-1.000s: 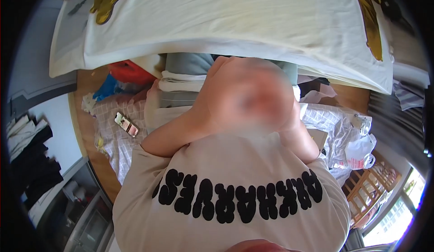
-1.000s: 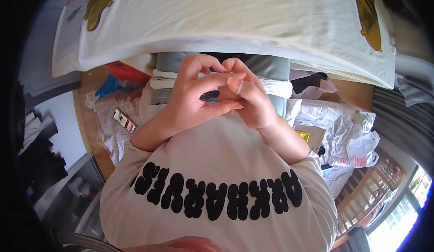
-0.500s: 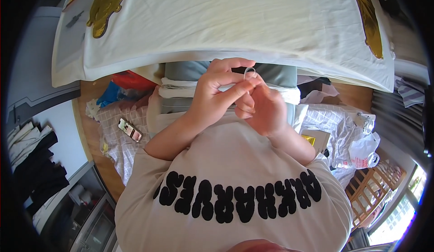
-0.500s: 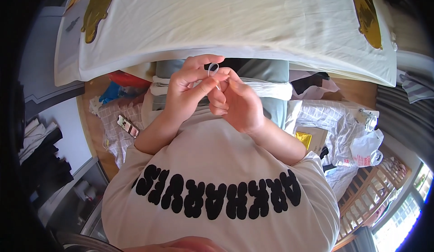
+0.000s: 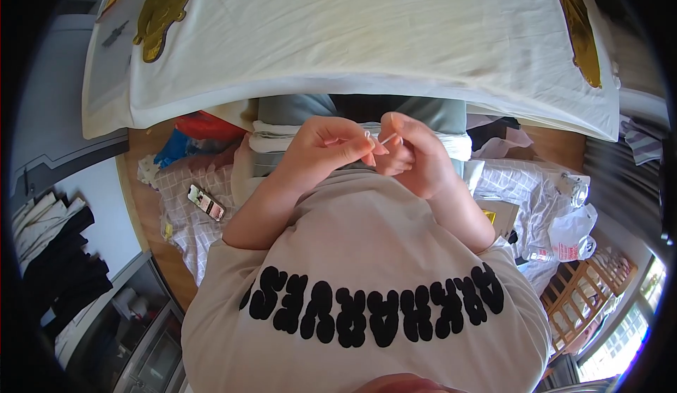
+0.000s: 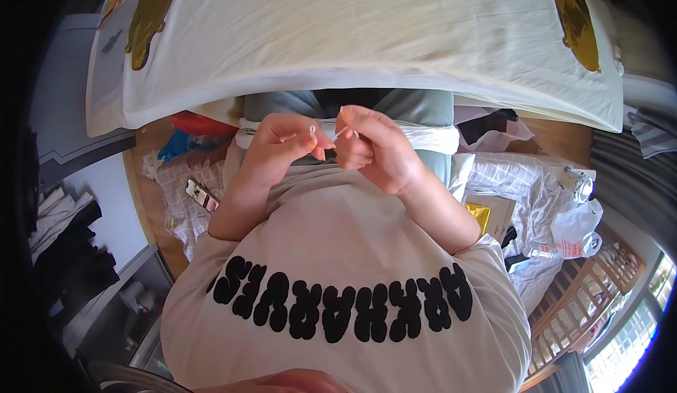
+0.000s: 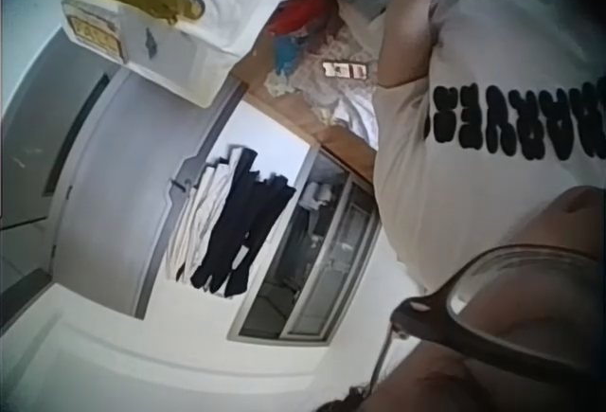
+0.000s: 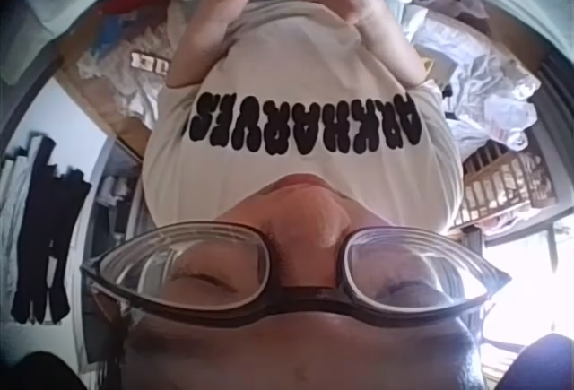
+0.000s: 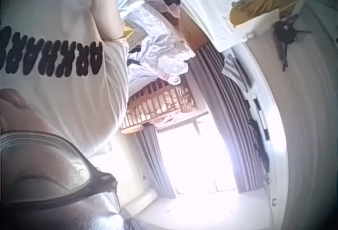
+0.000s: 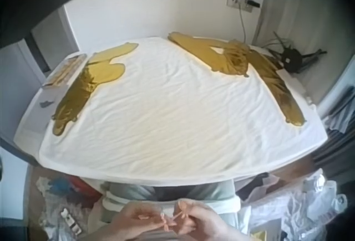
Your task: Assembling folders by inserting yellow reflective sheets into backing cards and preparing small components with string.
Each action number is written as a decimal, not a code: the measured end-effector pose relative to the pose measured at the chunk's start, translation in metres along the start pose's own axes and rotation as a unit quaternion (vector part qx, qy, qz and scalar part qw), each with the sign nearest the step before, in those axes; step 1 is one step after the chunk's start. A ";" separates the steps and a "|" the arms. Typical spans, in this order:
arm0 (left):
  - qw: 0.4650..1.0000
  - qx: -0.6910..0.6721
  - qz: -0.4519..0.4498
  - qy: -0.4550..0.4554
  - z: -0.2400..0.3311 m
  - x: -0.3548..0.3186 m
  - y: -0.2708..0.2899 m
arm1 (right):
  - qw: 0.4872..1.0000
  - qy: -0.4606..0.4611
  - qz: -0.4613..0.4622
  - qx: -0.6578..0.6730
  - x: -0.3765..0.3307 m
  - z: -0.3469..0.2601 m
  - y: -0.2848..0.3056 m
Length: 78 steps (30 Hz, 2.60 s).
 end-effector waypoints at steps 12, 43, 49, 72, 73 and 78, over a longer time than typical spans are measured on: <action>0.974 0.166 0.132 -0.079 -0.010 0.008 0.004 | 0.633 0.330 0.079 -0.696 -0.007 0.007 -0.035; 0.746 0.594 0.007 -0.301 0.003 0.004 0.013 | 0.959 0.046 0.085 -0.267 -0.006 0.025 0.018; 0.985 0.117 -0.101 -0.081 -0.020 -0.017 0.018 | 0.984 -0.008 0.083 -0.158 -0.012 0.021 0.006; 0.972 0.140 0.102 -0.161 -0.013 -0.007 -0.005 | 0.991 0.067 -0.008 -0.116 -0.018 0.036 0.008; 0.989 0.044 -0.025 -0.140 -0.020 -0.012 0.003 | 0.991 0.067 -0.008 -0.115 -0.018 0.036 0.008; 0.683 0.669 0.076 -0.282 -0.006 -0.016 0.006 | 0.969 0.111 -0.038 -0.217 -0.020 0.030 0.002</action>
Point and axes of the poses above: each hand's wrist, its own x-axis towards the middle knuckle, its own y-axis out of the back of the hand, z = x × y, the point moved 1 cm from there along x, towards the middle knuckle, and after that the axes turned 2 degrees about -x, right-handed, at the moved point
